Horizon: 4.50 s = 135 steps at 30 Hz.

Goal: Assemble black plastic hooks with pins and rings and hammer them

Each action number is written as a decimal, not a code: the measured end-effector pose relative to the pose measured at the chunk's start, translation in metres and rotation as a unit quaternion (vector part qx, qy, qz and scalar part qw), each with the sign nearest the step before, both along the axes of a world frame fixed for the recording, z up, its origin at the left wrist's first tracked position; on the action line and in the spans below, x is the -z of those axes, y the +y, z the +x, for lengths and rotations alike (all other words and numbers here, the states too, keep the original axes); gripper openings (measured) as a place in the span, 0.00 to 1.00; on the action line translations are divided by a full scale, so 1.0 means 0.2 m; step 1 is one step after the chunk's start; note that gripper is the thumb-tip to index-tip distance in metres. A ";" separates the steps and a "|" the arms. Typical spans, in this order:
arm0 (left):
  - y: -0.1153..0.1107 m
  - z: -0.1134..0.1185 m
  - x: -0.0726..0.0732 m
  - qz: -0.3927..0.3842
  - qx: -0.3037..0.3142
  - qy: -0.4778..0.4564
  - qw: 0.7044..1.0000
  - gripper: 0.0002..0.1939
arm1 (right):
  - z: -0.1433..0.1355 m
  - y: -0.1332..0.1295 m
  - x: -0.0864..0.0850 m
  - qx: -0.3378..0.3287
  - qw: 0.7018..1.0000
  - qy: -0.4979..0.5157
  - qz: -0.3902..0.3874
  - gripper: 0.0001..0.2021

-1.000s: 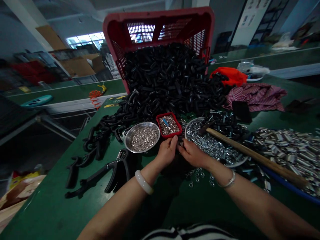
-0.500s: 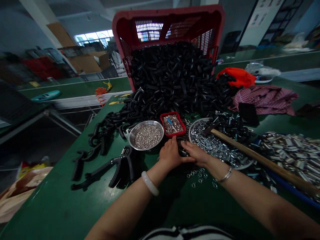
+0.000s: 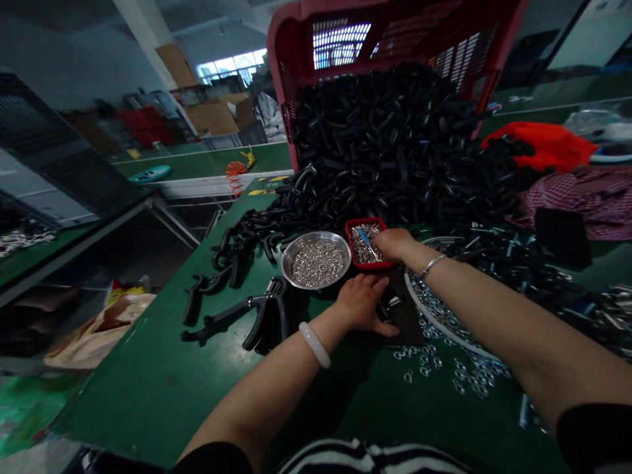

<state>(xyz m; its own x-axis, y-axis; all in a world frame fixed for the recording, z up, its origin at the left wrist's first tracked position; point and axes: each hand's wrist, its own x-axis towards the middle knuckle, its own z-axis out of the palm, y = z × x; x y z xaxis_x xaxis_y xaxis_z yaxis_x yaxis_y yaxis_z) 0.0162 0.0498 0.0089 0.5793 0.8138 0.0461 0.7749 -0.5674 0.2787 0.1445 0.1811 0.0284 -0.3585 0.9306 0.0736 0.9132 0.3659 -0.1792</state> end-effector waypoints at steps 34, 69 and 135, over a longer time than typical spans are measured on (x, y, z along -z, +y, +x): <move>-0.30 -0.57 0.04 0.044 -0.359 -0.059 0.931 0.13 | 0.15 -0.36 0.04 0.120 0.839 0.508 -0.156 0.08; 0.00 -0.07 -0.01 -0.070 -0.159 -0.153 0.973 0.13 | 0.34 -0.72 0.14 0.057 0.940 0.333 -0.052 0.10; 0.21 -0.05 -0.20 -0.368 -0.055 0.035 0.927 0.22 | 0.32 -0.52 0.05 -0.146 0.987 0.032 -0.062 0.12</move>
